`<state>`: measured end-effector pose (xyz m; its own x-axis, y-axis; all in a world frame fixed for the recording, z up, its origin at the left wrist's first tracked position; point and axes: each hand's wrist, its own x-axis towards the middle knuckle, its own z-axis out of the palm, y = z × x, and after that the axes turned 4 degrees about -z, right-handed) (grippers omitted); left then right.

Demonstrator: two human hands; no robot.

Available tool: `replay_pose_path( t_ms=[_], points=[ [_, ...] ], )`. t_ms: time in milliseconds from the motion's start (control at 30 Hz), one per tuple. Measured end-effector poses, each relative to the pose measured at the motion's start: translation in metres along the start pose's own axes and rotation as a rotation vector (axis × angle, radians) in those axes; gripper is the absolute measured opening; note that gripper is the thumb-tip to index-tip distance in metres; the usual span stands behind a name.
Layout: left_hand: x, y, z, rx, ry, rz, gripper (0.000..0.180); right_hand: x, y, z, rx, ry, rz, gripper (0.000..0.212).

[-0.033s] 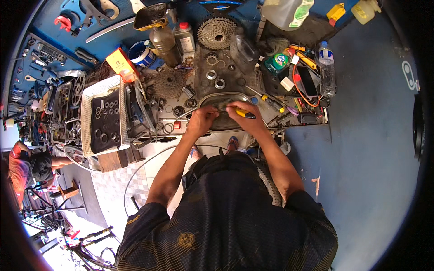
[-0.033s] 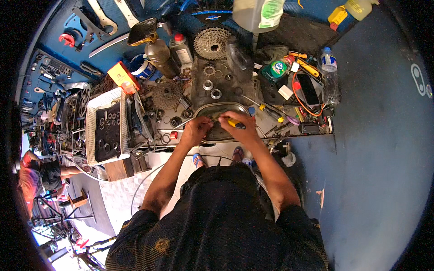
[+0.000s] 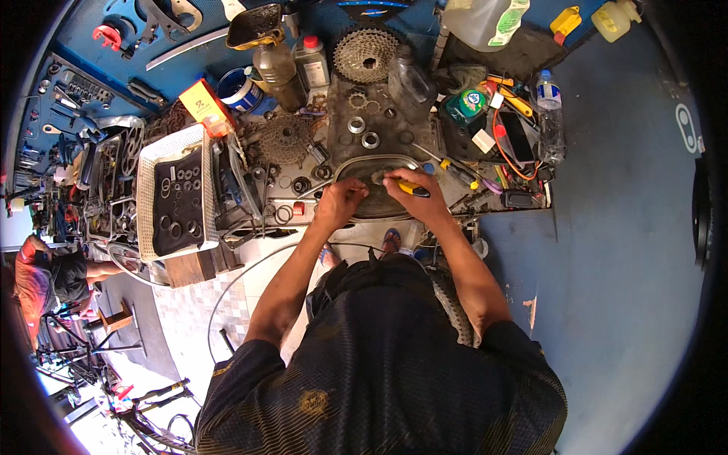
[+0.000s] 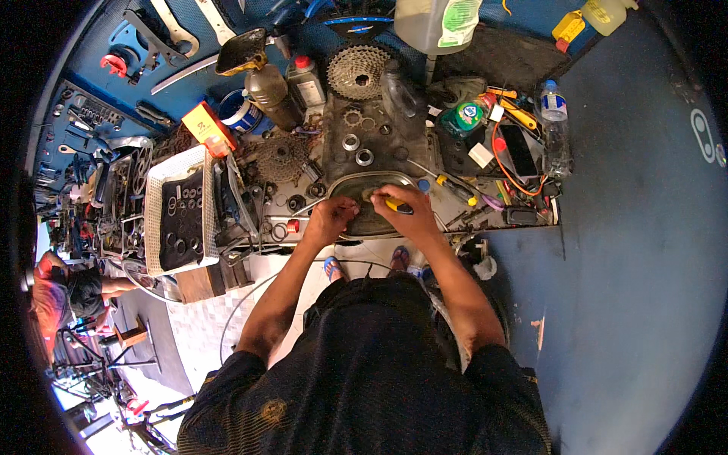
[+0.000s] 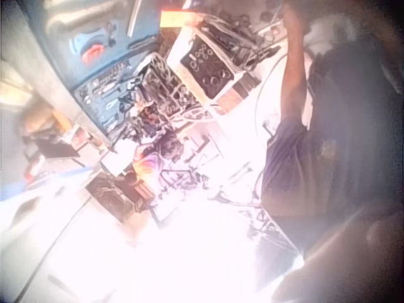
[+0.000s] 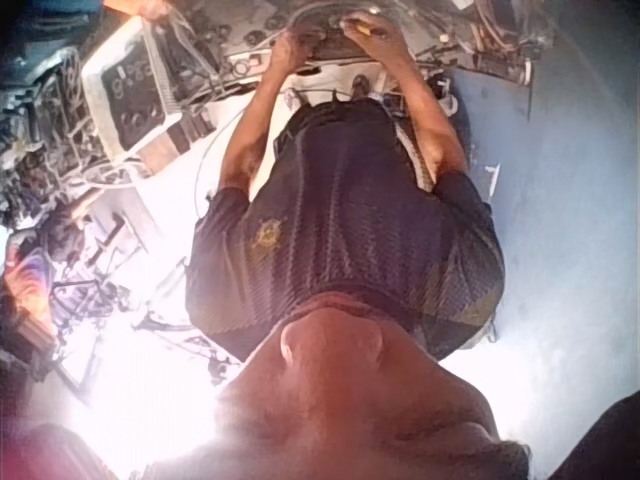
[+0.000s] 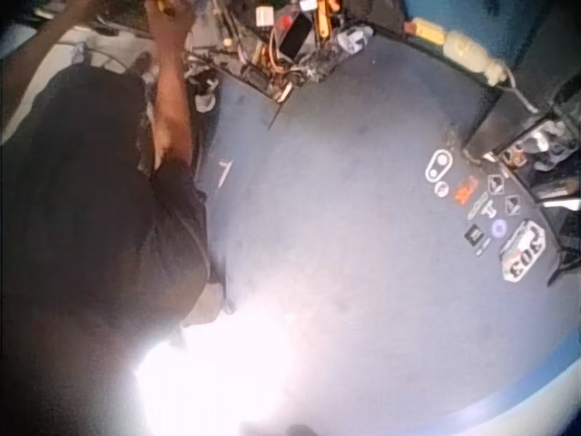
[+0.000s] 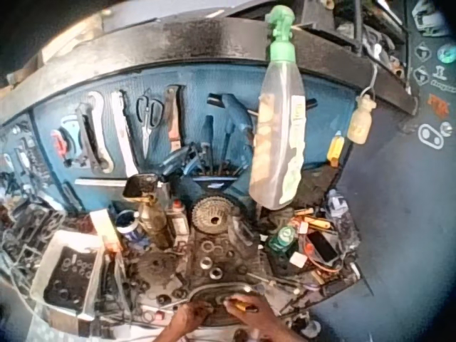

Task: The person scrubs small bicycle parts in a metal tray using a yellow brush and water. They repeatedly rinse and scrub the parts, handling them one at a time, and place them back into the tray.

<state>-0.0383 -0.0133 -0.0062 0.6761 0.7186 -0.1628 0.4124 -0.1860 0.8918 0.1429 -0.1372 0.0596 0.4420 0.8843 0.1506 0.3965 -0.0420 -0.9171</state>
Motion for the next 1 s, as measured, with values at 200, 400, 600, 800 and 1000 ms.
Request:
replay_pose_path(
  t_ms=[200,400,600,800,1000],
  points=[
    [0.009,0.003,-0.005,0.150,0.070,0.028,0.024,0.006,-0.005,-0.002,0.050,-0.118,-0.106,0.022],
    [0.009,0.004,-0.006,0.158,0.013,0.025,0.026,-0.001,-0.003,0.000,0.104,-0.163,-0.042,0.020],
    [0.010,-0.001,-0.008,0.048,-0.012,0.061,0.026,-0.002,0.028,-0.009,-0.100,-0.119,0.203,0.022],
    [0.015,-0.010,-0.004,-0.006,-0.063,0.090,0.021,-0.012,0.041,-0.019,-0.145,-0.189,0.387,0.036],
    [0.018,-0.005,-0.008,0.006,-0.096,0.065,0.016,-0.026,0.036,-0.029,-0.566,-0.197,0.104,0.029]
  ],
)
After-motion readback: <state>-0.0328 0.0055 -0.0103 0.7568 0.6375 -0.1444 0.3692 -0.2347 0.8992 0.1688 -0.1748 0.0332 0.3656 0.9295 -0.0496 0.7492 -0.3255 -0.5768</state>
